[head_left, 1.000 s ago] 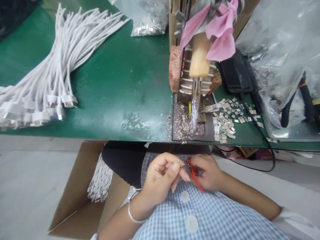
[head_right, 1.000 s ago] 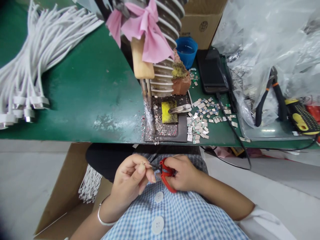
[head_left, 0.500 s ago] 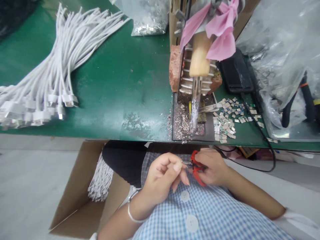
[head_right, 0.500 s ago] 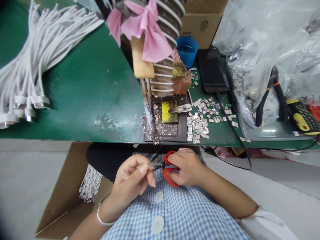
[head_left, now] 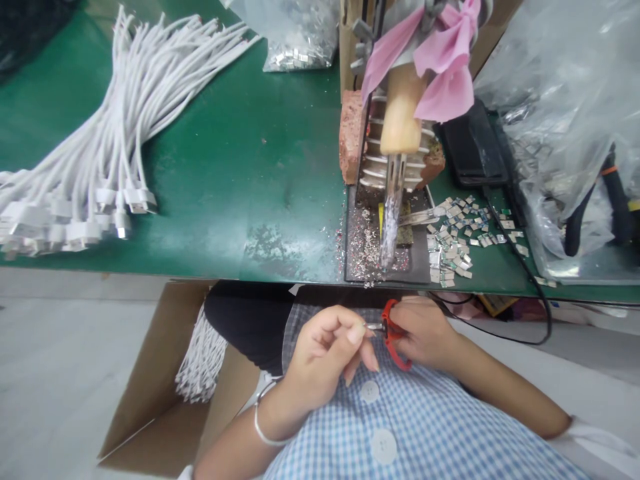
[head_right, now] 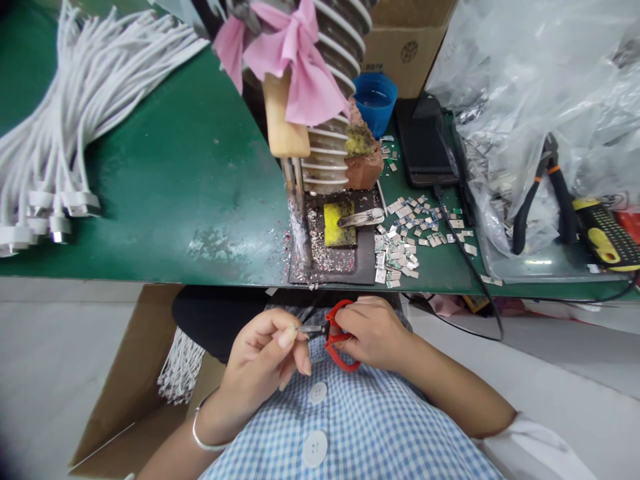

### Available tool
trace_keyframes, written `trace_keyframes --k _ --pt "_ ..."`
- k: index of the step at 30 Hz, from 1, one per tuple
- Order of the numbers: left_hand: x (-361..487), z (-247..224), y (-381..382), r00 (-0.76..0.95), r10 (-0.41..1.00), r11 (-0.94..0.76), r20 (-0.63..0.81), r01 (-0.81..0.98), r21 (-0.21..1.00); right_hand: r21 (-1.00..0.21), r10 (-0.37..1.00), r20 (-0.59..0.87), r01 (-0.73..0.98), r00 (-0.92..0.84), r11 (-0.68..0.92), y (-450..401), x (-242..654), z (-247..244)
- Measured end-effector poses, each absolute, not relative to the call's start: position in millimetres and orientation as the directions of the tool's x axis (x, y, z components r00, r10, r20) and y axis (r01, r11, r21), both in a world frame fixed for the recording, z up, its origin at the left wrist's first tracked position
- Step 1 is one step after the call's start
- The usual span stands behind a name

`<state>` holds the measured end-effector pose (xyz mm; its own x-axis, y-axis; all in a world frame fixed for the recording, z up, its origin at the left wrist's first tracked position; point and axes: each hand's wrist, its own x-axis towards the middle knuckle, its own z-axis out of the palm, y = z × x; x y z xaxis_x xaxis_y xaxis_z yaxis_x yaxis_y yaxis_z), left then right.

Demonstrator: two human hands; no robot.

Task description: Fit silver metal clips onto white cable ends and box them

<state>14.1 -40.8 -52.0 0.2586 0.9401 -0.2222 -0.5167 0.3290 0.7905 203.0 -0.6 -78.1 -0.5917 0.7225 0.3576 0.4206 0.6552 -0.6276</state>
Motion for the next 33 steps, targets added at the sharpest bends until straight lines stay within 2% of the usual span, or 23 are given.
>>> trace_keyframes --k 10,15,22,33 --pt "13.7 -53.0 -40.8 0.258 0.937 0.341 -0.236 -0.520 0.784 -0.631 0.739 0.377 0.429 -0.558 0.646 -0.3 200.9 -75.3" --pt "13.1 -53.9 -41.6 0.255 0.939 0.336 -0.232 -0.522 0.784 -0.670 0.729 0.384 0.373 -0.566 0.642 1.7 201.2 -71.0" --pt "14.0 -51.5 -42.0 0.271 0.933 0.348 -0.237 -0.509 0.788 -0.632 0.728 0.336 0.431 -0.597 0.644 1.5 204.5 -72.6" --pt "13.2 -50.7 -41.3 0.267 0.924 0.374 -0.273 -0.480 0.794 -0.621 0.718 0.344 0.427 -0.605 0.657 0.5 205.9 -77.4"
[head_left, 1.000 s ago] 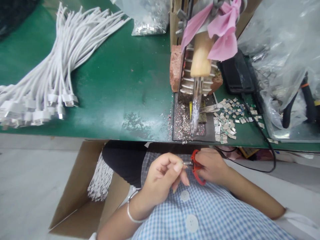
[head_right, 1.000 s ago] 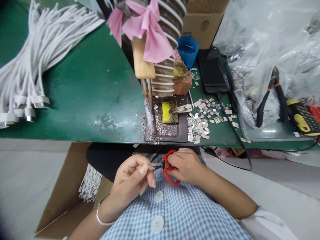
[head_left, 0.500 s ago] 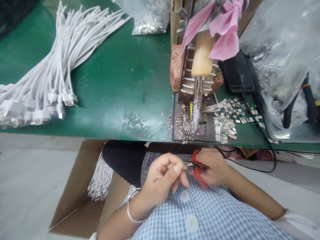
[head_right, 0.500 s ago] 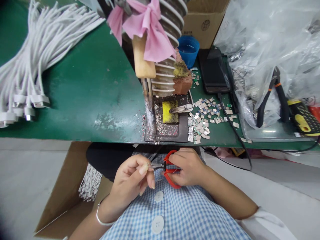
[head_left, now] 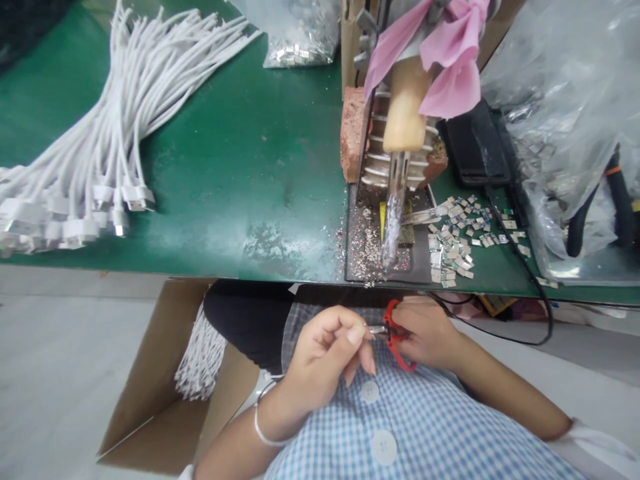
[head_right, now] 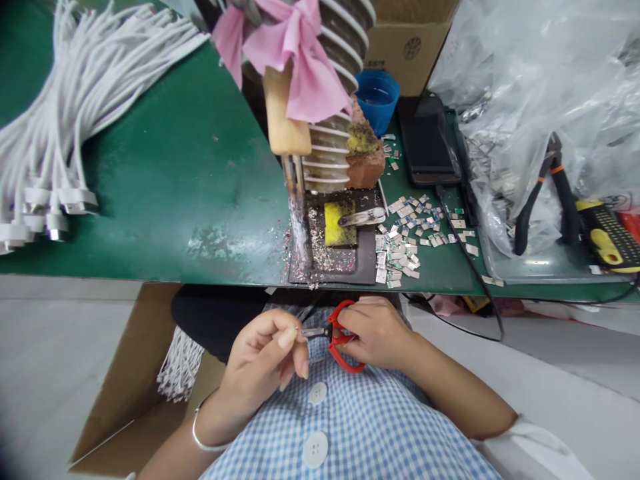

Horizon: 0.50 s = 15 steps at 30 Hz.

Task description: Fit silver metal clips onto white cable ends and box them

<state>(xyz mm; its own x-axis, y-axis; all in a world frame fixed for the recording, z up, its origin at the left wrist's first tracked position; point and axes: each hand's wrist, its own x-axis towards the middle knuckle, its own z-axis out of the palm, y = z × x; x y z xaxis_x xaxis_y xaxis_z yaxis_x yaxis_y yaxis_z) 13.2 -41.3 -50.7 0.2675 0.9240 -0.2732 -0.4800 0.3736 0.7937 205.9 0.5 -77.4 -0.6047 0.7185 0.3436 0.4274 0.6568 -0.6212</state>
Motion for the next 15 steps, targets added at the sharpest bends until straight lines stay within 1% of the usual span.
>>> trace_keyframes --k 15 --pt "14.4 -52.6 -42.2 0.301 0.923 0.366 -0.238 -0.502 0.784 -0.619 0.711 0.328 0.427 -0.622 0.659 -0.2 207.9 -82.2"
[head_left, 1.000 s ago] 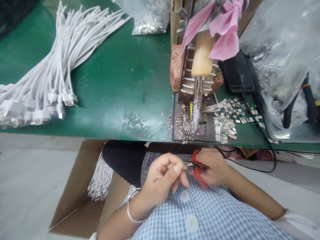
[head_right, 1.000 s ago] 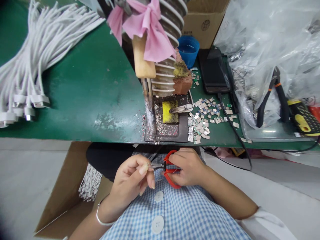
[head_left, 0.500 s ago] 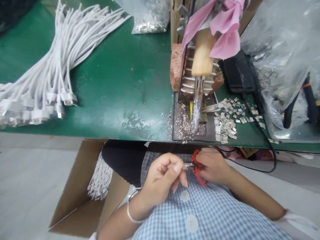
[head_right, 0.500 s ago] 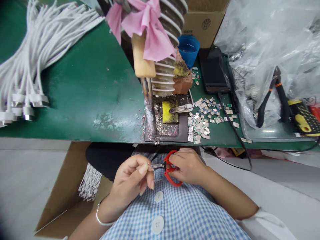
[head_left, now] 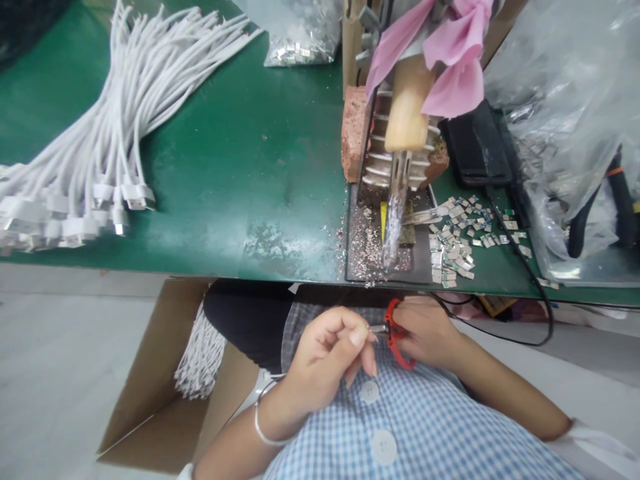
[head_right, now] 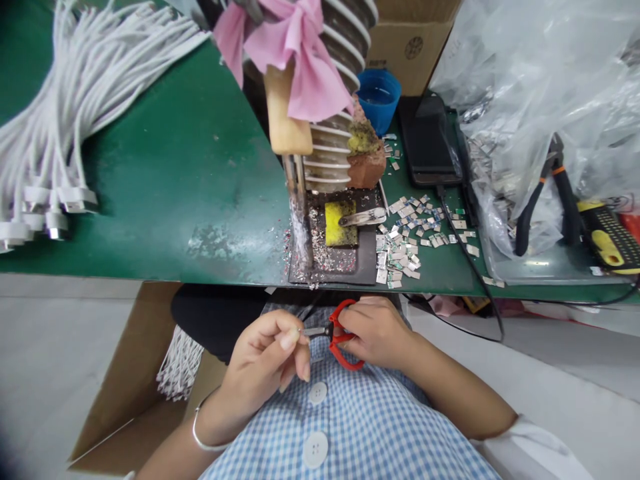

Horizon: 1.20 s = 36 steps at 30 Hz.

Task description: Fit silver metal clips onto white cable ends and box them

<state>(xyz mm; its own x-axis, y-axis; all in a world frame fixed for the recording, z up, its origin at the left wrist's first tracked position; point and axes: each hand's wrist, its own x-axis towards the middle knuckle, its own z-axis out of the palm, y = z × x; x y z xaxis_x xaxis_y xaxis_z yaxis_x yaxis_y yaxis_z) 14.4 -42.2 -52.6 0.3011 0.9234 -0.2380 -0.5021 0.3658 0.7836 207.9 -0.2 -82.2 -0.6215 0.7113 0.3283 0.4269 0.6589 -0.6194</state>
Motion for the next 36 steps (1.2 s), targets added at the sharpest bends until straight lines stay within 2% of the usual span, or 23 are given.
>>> trace_keyframes --k 7,13,16,18,19,22,24,31,34,36 --pt "14 -51 -41 0.291 0.925 0.361 -0.242 -0.486 0.796 -0.659 0.723 0.319 0.405 -0.612 0.634 -3 204 -82" --pt "13 -51 -40 0.253 0.949 0.286 -0.190 -0.432 0.855 -0.772 0.741 0.254 0.332 -0.621 0.542 -9 198 -75" --pt "12 -52 -41 0.258 0.956 0.243 -0.139 -0.432 0.868 -0.933 0.670 0.122 0.146 -0.733 0.329 -12 197 -70" --pt "12 -53 -41 0.264 0.956 0.239 -0.130 -0.439 0.866 -0.985 0.623 0.048 0.066 -0.781 0.158 -12 196 -68" --pt "11 -52 -41 0.262 0.955 0.245 -0.137 -0.446 0.861 -0.987 0.643 0.032 0.078 -0.765 0.142 -12 196 -69" --pt "11 -50 -41 0.270 0.945 0.295 -0.184 -0.465 0.835 -0.937 0.788 0.074 0.229 -0.611 0.265 -10 194 -74" --pt "12 -50 -41 0.269 0.944 0.304 -0.193 -0.474 0.826 -0.916 0.833 0.095 0.279 -0.545 0.287 -9 191 -77" --pt "17 -55 -43 0.061 0.998 0.026 -0.004 -0.368 0.930 -0.967 0.826 0.023 0.198 -0.563 0.162 -23 178 -79" --pt "12 -53 -42 0.083 0.995 -0.027 0.053 -0.284 0.958 -0.980 0.801 -0.004 0.162 -0.598 0.117 -25 179 -78" --pt "4 -47 -40 0.135 0.981 -0.116 0.136 -0.141 0.983 -0.982 0.786 0.002 0.148 -0.619 0.119 -23 183 -75"
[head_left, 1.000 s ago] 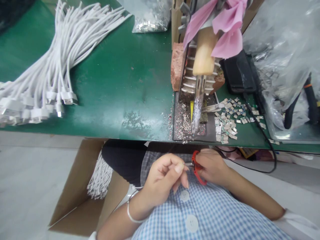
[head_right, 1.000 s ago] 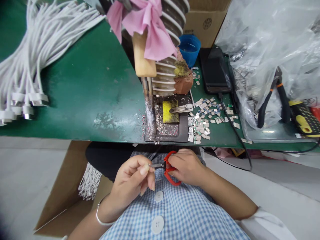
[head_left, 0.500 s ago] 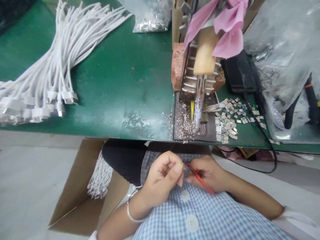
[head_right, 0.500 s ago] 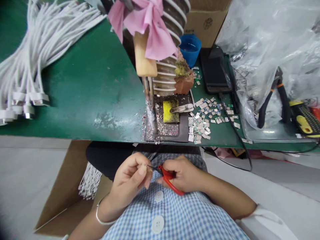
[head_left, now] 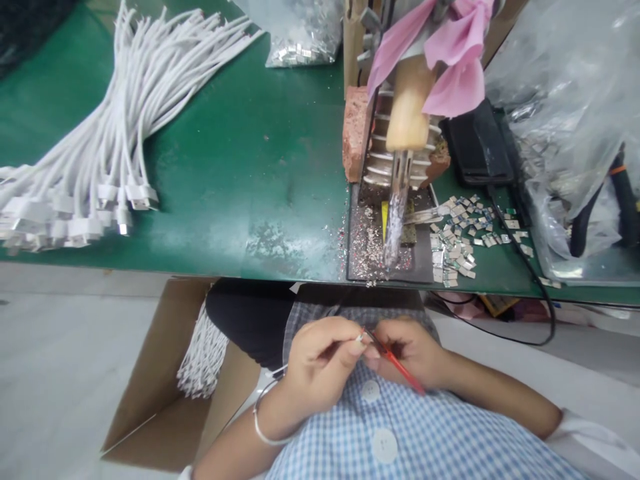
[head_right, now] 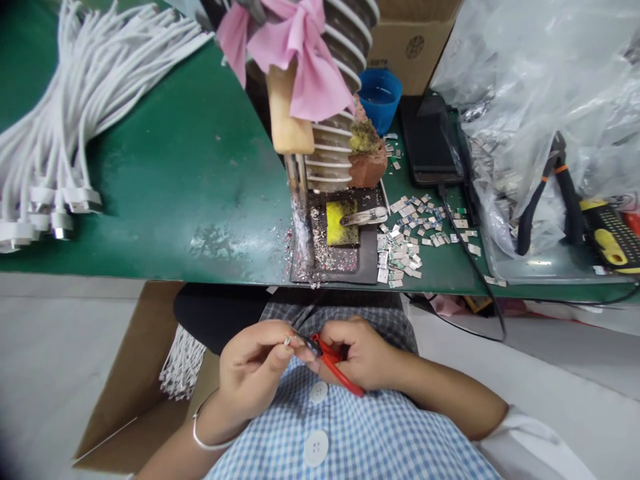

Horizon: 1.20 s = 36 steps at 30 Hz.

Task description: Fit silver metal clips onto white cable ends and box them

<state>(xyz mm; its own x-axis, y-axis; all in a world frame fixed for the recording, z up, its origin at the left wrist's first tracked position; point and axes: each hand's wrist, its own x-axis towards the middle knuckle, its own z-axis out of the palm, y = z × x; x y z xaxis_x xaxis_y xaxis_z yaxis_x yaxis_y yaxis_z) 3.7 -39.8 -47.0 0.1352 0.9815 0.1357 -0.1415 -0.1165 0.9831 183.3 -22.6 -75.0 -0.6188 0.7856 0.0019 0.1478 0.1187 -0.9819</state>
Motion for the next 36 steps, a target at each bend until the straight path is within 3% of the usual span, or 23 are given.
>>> trace_keyframes --k 2,4,8,12,16,19,28,30,32,36 --pt "-5 -39 -37 0.242 0.957 -0.162 0.157 0.001 0.987 -0.967 0.780 0.034 0.177 -0.624 0.183 -18 190 -71" --pt "-12 -32 -35 0.352 0.934 -0.077 0.063 0.025 0.997 -0.938 0.782 0.073 0.225 -0.619 0.265 -14 195 -66" --pt "-9 -30 -37 0.395 0.913 0.211 -0.099 -0.250 0.945 -0.936 0.813 0.087 0.233 -0.575 0.265 -14 195 -63" --pt "5 -45 -44 0.254 0.963 0.216 -0.087 -0.542 0.812 -0.965 0.834 0.037 0.197 -0.551 0.173 -24 183 -69" --pt "10 -56 -49 0.164 0.980 0.188 -0.113 -0.567 0.802 -0.980 0.798 -0.197 0.082 -0.570 -0.183 -30 174 -71" --pt "11 -61 -49 0.092 0.987 0.160 -0.133 -0.435 0.886 -0.932 0.737 -0.306 0.033 -0.603 -0.360 -32 172 -70" --pt "6 -57 -49 0.065 0.998 0.035 -0.024 -0.165 0.986 -0.887 0.643 -0.367 0.045 -0.672 -0.459 -34 180 -73" --pt "-3 -50 -46 0.135 0.990 -0.033 0.039 -0.052 0.998 -0.923 0.652 -0.337 0.104 -0.679 -0.369 -29 188 -70" --pt "-13 -44 -43 0.262 0.950 -0.214 0.172 0.141 0.967 -0.961 0.680 -0.273 0.217 -0.680 -0.170 -24 197 -64" --pt "-25 -34 -37 0.493 0.785 -0.602 0.374 0.468 0.647 -0.913 0.712 -0.160 0.377 -0.684 0.157 -18 208 -54"
